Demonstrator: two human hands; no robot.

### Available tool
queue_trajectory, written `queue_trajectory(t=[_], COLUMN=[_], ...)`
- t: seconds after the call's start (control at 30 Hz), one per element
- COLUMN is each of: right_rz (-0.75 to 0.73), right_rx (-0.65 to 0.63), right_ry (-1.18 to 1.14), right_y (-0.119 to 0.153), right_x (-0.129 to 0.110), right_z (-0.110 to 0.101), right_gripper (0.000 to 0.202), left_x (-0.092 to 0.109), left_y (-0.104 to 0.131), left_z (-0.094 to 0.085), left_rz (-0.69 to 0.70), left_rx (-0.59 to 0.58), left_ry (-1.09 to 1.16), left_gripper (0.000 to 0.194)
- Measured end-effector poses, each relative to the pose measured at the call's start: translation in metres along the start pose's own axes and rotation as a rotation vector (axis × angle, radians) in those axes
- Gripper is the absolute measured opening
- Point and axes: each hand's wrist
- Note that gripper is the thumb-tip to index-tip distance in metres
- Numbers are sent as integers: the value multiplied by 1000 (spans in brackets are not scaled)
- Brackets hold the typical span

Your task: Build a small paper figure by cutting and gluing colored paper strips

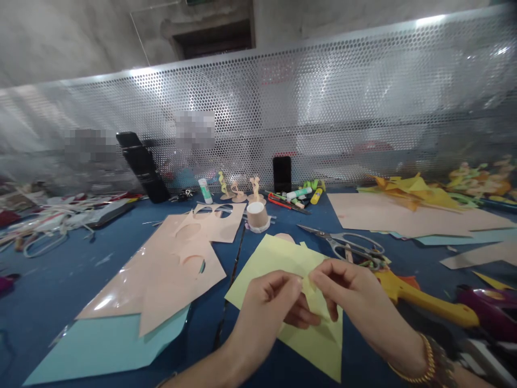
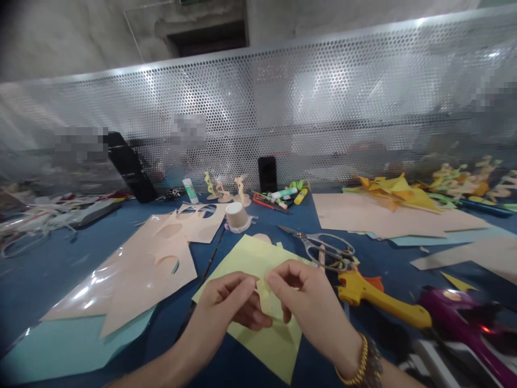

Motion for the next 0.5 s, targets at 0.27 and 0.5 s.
queue_trajectory(t=[0.27,0.5], right_rz=[-34,24], right_rx=[-53,-17], right_ry=[-21,30], right_y=[3,-1], right_x=[2,-1], right_z=[1,0], right_gripper=[38,34], left_x=[-1,-3], left_y=[-2,-4], left_z=[-1,-4], left_rz=[-2,8], left_rx=[29,10], left_ry=[-42,-9], left_gripper=[21,29])
Point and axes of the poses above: each hand's wrist, its own y-axis away from the middle knuckle, its own z-axis out of the palm, x = y × z, and after that the axes turned 14 degrees about -x, right-handed
